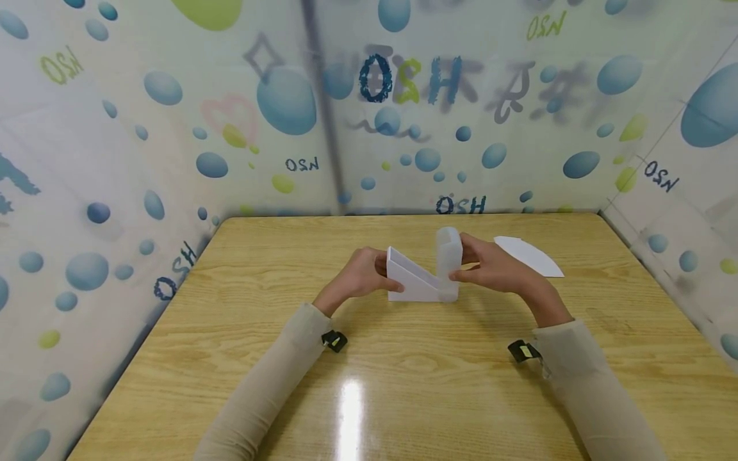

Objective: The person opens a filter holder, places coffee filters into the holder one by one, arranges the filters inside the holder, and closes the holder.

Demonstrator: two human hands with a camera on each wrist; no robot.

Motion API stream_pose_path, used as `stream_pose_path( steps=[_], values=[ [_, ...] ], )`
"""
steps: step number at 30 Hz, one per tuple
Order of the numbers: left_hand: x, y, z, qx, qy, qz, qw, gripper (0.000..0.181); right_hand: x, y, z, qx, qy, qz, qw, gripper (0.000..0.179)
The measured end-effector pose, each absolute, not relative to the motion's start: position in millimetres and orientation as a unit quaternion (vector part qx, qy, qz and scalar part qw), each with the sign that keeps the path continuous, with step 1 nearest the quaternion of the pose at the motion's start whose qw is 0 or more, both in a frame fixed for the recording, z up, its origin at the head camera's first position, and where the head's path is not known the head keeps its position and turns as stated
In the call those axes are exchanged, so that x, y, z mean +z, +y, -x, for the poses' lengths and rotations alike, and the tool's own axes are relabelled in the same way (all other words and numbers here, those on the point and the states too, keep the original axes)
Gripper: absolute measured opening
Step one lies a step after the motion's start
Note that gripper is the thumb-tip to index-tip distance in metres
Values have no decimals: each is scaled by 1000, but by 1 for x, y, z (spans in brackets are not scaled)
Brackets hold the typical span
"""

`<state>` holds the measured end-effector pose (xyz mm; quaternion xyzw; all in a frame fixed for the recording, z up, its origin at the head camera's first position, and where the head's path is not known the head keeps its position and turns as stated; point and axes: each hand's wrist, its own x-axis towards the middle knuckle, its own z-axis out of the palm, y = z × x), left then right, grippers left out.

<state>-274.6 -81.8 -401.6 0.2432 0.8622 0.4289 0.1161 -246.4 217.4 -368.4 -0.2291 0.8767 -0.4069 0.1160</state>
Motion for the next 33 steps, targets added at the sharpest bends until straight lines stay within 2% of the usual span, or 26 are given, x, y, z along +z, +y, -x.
stream_pose_path(
  steps=[33],
  values=[
    [-403, -81, 275, 422, 866, -247, 109, 34, -365, 225, 244, -388, 881, 249, 107, 59]
  ],
)
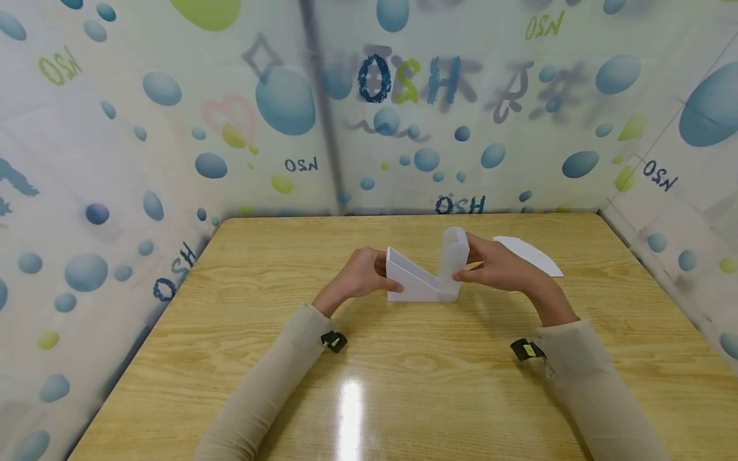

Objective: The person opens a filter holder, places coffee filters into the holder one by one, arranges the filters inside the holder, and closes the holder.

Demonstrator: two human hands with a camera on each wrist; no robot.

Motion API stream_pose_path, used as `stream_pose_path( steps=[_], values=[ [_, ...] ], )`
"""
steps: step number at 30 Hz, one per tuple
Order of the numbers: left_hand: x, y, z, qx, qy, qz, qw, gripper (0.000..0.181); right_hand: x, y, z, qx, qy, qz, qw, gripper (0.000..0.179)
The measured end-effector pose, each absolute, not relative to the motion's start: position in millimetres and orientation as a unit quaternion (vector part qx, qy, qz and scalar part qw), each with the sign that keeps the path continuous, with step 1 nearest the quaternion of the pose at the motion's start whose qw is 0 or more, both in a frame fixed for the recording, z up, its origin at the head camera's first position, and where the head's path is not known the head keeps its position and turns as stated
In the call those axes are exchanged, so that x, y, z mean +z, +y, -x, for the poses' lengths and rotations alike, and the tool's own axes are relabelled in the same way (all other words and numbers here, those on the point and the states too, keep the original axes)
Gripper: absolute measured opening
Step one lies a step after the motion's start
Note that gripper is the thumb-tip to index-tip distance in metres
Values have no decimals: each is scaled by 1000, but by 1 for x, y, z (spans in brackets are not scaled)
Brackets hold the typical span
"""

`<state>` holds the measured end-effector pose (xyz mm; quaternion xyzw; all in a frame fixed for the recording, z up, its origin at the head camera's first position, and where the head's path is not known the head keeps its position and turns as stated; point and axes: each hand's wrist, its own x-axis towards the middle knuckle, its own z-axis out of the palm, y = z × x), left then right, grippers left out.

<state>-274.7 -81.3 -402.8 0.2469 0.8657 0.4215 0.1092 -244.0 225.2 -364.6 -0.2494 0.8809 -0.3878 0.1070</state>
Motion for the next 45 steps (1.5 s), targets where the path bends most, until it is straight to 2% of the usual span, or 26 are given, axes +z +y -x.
stream_pose_path(
  steps=[19, 40, 45],
  values=[
    [-403, -82, 274, 424, 864, -250, 107, 35, -362, 228, 242, -390, 881, 242, 116, 64],
    [-403, -82, 275, 431, 860, -247, 115, 36, -360, 234, 242, -374, 891, 236, 101, 53],
    [-403, -82, 275, 433, 859, -246, 117, 36, -359, 234, 242, -393, 885, 230, 98, 56]
  ],
)
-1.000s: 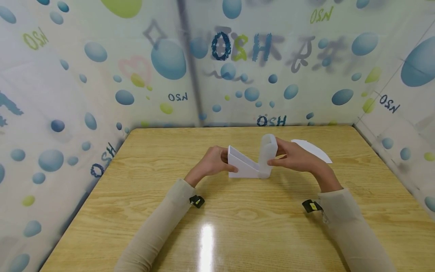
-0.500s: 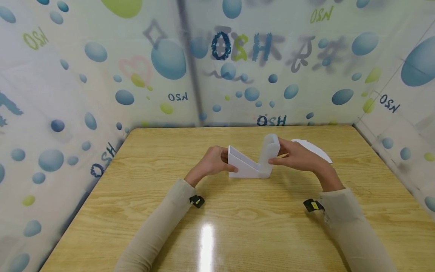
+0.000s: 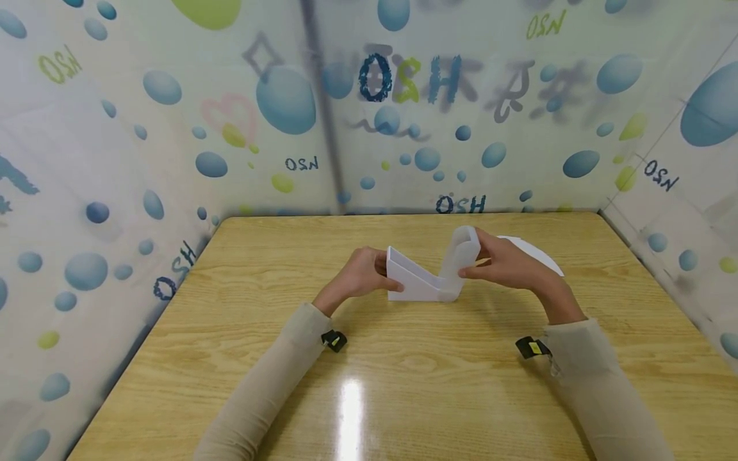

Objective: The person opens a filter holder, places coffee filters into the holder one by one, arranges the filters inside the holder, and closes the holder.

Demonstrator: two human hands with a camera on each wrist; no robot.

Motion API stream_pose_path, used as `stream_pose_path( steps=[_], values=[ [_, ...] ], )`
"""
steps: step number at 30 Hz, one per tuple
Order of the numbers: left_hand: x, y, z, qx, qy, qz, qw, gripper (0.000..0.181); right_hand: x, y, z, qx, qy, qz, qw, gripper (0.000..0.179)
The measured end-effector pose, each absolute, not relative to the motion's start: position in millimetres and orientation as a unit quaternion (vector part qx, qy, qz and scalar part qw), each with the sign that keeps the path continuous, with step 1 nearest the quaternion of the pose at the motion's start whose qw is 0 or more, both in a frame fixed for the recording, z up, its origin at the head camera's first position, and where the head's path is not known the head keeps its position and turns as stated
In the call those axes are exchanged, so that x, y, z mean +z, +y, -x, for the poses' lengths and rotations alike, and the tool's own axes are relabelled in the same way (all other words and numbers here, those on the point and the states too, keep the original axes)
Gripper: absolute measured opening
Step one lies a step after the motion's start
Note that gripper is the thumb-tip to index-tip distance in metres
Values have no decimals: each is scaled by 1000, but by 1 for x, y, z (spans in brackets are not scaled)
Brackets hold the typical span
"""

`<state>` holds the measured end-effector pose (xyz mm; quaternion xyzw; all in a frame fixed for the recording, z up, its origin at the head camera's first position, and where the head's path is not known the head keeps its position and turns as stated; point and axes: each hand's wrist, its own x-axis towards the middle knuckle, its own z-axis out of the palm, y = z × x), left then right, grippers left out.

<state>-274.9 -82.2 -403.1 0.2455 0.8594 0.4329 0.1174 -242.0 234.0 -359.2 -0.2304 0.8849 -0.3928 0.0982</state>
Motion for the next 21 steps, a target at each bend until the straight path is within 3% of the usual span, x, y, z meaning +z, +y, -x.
stream_pose_path(
  steps=[8, 21],
  values=[
    [-404, -82, 275, 432, 859, -248, 116, 36, -357, 235, 243, -412, 880, 216, 97, 66],
    [-403, -82, 274, 424, 864, -249, 111, 34, -355, 236, 241, -406, 881, 226, 86, 61]
  ],
)
